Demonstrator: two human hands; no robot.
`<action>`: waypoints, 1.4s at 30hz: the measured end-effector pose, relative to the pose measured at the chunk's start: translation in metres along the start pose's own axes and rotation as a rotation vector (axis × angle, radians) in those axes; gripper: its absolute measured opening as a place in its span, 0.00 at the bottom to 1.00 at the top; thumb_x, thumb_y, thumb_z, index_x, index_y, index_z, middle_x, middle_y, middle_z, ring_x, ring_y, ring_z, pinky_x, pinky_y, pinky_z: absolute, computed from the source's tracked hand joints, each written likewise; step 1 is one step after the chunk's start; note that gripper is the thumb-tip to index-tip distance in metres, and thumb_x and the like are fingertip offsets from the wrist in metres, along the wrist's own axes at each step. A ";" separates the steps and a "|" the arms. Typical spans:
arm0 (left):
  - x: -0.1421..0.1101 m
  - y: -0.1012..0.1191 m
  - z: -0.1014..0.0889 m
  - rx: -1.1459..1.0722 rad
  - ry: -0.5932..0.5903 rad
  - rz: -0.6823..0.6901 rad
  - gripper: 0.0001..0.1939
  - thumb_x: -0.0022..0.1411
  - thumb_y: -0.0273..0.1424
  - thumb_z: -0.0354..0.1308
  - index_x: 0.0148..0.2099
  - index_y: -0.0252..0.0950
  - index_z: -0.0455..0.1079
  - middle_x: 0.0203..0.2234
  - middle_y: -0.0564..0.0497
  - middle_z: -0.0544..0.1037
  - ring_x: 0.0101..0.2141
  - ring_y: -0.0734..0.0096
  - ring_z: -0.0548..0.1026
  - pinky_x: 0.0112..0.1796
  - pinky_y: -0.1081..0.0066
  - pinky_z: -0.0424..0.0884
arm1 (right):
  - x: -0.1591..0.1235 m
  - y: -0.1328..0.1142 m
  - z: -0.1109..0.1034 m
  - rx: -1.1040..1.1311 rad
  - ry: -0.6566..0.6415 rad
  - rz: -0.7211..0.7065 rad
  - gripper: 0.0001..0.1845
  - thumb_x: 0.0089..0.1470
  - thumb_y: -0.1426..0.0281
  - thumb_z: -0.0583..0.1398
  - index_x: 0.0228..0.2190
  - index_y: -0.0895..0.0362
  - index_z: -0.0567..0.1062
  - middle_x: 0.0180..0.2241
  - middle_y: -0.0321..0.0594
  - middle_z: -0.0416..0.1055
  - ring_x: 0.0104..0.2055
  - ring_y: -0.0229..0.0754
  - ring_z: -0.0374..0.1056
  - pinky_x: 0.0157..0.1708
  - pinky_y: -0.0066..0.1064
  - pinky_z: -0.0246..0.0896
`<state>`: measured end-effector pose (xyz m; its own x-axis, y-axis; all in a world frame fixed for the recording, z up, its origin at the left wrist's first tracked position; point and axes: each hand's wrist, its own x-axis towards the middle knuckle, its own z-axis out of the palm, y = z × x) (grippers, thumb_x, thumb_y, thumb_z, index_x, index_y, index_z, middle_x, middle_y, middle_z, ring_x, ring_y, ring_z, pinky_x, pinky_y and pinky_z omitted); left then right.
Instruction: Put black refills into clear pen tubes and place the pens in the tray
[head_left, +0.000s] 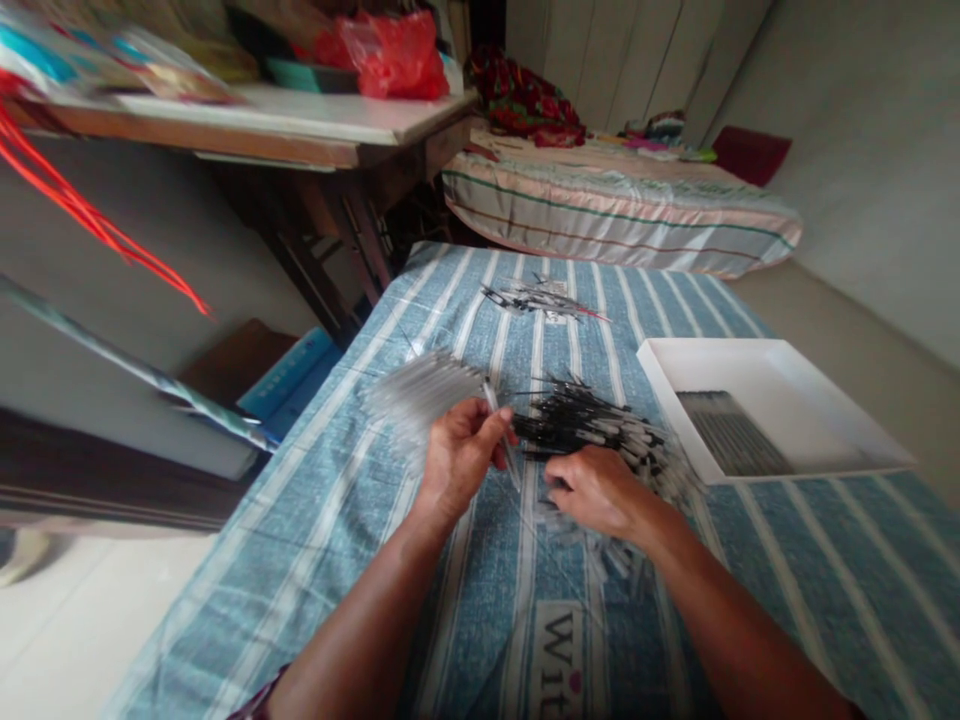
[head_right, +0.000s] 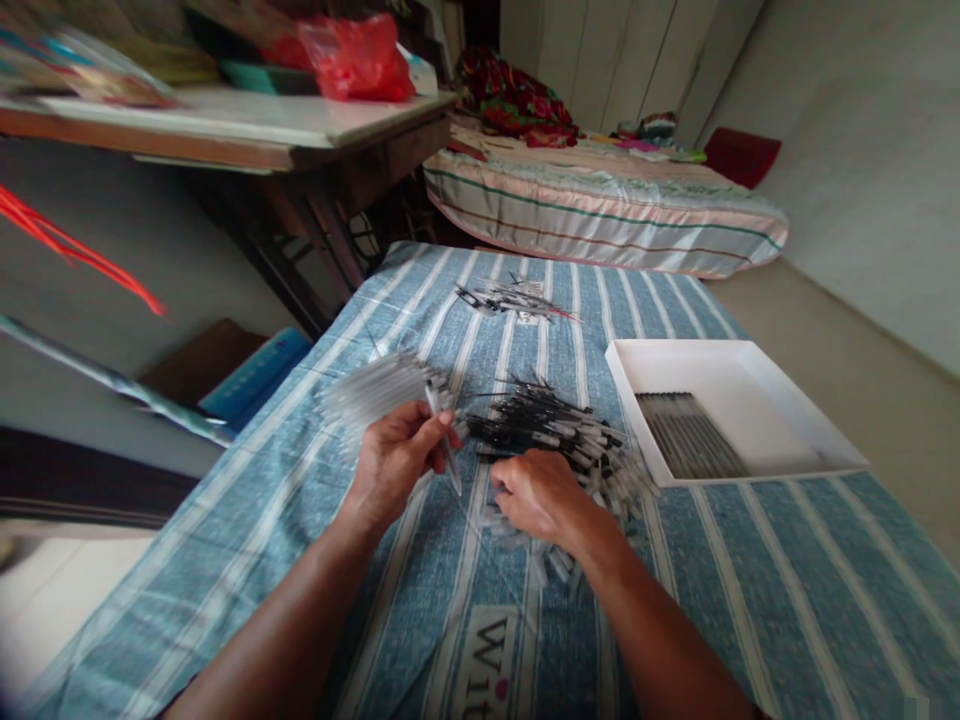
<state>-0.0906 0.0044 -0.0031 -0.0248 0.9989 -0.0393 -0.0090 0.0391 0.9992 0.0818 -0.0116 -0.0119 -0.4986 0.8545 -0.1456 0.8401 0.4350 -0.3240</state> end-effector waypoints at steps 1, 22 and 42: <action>-0.001 0.001 0.000 -0.038 0.005 -0.005 0.13 0.52 0.38 0.60 0.27 0.32 0.65 0.17 0.54 0.74 0.12 0.82 0.65 0.14 0.79 0.57 | -0.002 0.001 0.001 0.082 0.038 0.011 0.05 0.47 0.70 0.59 0.25 0.55 0.76 0.20 0.36 0.72 0.24 0.39 0.67 0.24 0.26 0.50; -0.007 0.006 0.007 -0.215 -0.053 -0.012 0.09 0.52 0.33 0.60 0.27 0.33 0.66 0.19 0.54 0.75 0.14 0.80 0.68 0.15 0.79 0.61 | -0.016 -0.022 0.018 0.986 0.326 0.102 0.03 0.46 0.70 0.57 0.25 0.58 0.67 0.18 0.29 0.60 0.19 0.30 0.55 0.18 0.21 0.50; -0.008 -0.010 0.015 -0.264 -0.038 -0.109 0.10 0.52 0.34 0.60 0.26 0.32 0.66 0.16 0.54 0.74 0.13 0.78 0.68 0.14 0.79 0.63 | -0.021 -0.025 0.042 0.762 0.559 0.096 0.09 0.52 0.68 0.54 0.24 0.58 0.70 0.18 0.32 0.64 0.19 0.32 0.59 0.20 0.22 0.54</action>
<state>-0.0753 -0.0037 -0.0126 0.0278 0.9896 -0.1412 -0.2693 0.1434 0.9523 0.0626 -0.0521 -0.0402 -0.0946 0.9749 0.2018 0.4086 0.2229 -0.8851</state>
